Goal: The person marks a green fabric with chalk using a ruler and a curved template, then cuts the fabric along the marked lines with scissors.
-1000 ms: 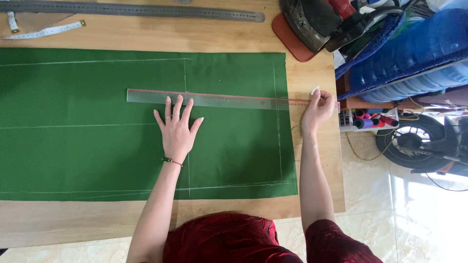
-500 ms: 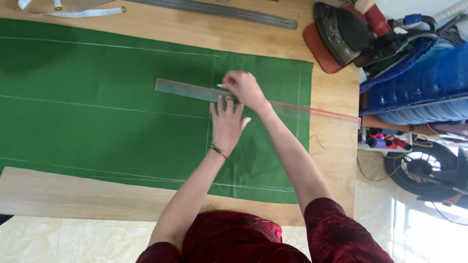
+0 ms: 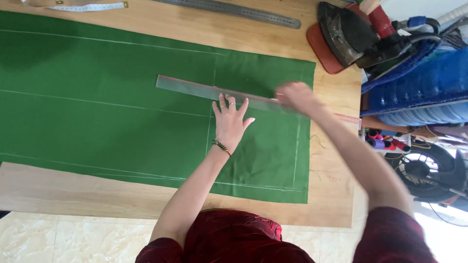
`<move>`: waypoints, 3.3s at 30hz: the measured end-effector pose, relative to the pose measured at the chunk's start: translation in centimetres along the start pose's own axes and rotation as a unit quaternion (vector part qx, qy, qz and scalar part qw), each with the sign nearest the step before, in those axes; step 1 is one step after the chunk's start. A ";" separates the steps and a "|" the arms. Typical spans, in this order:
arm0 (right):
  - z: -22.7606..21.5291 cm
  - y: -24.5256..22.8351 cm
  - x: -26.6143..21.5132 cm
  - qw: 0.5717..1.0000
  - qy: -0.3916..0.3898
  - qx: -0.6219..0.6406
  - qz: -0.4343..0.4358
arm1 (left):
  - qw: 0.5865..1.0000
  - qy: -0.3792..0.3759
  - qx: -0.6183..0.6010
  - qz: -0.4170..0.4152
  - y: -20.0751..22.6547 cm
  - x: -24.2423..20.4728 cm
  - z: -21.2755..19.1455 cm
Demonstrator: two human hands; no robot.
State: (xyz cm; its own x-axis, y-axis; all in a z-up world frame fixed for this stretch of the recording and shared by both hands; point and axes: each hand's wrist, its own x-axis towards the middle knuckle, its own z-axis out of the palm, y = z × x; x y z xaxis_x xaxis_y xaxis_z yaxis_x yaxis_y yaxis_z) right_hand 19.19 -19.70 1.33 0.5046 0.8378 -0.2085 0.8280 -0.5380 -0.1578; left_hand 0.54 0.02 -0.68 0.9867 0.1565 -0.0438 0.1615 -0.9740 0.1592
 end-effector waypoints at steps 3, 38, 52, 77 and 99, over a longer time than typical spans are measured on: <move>4.4 10.7 -10.1 0.993 -0.056 -0.075 0.068 | 1.000 0.002 0.025 0.002 0.1 0.0 -0.2; 2.8 -38.4 -22.9 0.905 0.157 0.290 0.267 | 0.913 -0.040 -0.251 0.318 -14.1 -18.3 -9.4; -4.2 -48.9 -8.2 0.816 0.201 0.523 0.145 | 0.785 0.312 -0.534 -0.034 -20.8 -23.2 -12.3; -0.2 -45.6 -6.3 0.601 0.278 0.724 0.192 | 0.983 0.170 -0.057 -0.028 -39.1 -6.0 -13.2; 5.5 -38.2 -2.6 0.788 0.286 0.446 0.312 | 0.967 0.135 -0.217 0.007 -32.0 6.3 -5.0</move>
State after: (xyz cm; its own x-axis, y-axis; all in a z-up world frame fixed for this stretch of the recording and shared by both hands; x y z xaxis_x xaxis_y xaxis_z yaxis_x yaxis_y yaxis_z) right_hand -15.14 -1.82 2.58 0.9848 0.1513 -0.0855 0.0016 -0.4998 -0.8661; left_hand 1.71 33.01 -1.12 0.9478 0.2386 0.2114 0.0832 -0.8253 0.5585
